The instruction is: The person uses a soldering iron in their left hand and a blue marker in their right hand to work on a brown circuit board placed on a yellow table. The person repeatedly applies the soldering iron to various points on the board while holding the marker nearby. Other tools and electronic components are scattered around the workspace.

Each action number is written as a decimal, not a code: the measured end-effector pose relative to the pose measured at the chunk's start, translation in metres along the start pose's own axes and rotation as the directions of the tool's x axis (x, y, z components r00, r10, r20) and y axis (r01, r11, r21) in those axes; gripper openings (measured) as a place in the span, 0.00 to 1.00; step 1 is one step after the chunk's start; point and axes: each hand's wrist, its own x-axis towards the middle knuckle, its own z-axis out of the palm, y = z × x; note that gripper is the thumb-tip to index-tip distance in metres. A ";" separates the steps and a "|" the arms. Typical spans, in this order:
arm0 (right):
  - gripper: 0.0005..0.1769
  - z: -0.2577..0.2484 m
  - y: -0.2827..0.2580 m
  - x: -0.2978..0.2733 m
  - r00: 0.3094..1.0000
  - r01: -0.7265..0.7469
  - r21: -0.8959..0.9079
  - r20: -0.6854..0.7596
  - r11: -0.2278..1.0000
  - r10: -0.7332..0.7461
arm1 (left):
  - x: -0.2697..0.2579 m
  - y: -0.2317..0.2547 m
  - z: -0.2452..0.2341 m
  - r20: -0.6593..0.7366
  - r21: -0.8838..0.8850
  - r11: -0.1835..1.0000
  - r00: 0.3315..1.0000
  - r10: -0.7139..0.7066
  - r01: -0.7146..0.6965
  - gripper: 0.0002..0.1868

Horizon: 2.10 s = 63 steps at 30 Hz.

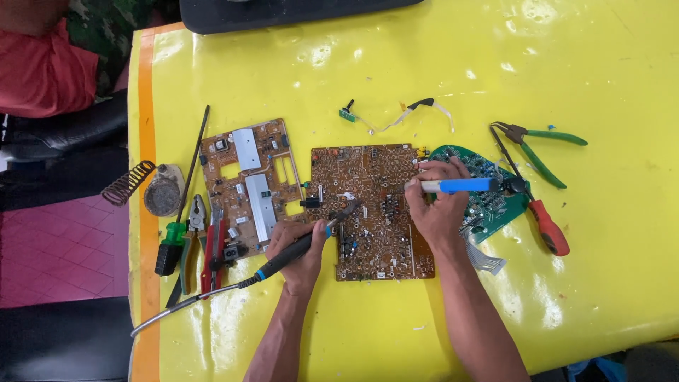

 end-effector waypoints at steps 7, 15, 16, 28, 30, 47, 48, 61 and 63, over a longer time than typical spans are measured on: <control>0.09 0.006 0.002 -0.002 1.000 -0.006 -0.011 0.011 1.000 0.007 | -0.001 0.006 -0.003 -0.025 0.003 1.000 1.000 -0.010 0.010 0.05; 0.07 0.004 0.011 -0.002 0.999 -0.021 -0.068 -0.032 0.997 0.019 | -0.003 0.005 -0.002 -0.038 0.024 0.999 0.999 -0.021 0.022 0.05; 0.07 0.002 0.011 -0.002 0.999 -0.024 -0.071 -0.034 0.997 0.022 | -0.003 0.005 -0.001 -0.035 0.023 0.999 0.999 -0.022 0.023 0.05; 0.09 0.003 0.009 -0.002 1.000 -0.002 -0.052 -0.026 0.999 0.000 | 0.001 0.007 0.003 -0.010 0.037 0.999 1.000 -0.001 0.002 0.05; 0.10 0.001 0.004 0.000 0.999 0.037 -0.036 -0.027 0.999 -0.038 | 0.001 0.012 0.003 -0.027 -0.008 1.000 1.000 -0.012 0.012 0.05; 0.09 0.015 0.017 -0.016 0.995 0.091 0.060 -0.038 0.994 -0.088 | 0.090 0.067 -0.205 -0.426 0.410 0.891 0.822 0.377 -0.195 0.14; 0.09 0.014 0.017 -0.016 0.996 0.081 0.056 -0.028 0.995 -0.079 | 0.097 0.067 -0.213 -0.445 0.418 0.882 0.797 0.409 -0.219 0.14; 0.09 0.005 -0.006 -0.009 0.995 0.097 0.038 0.035 0.995 -0.098 | 0.104 0.030 -0.237 -0.420 0.585 0.786 0.754 0.505 -0.200 0.11; 0.07 0.007 -0.006 -0.009 0.997 0.069 0.047 0.043 0.996 -0.071 | 0.106 0.017 -0.242 -0.398 0.635 0.746 0.743 0.537 -0.199 0.12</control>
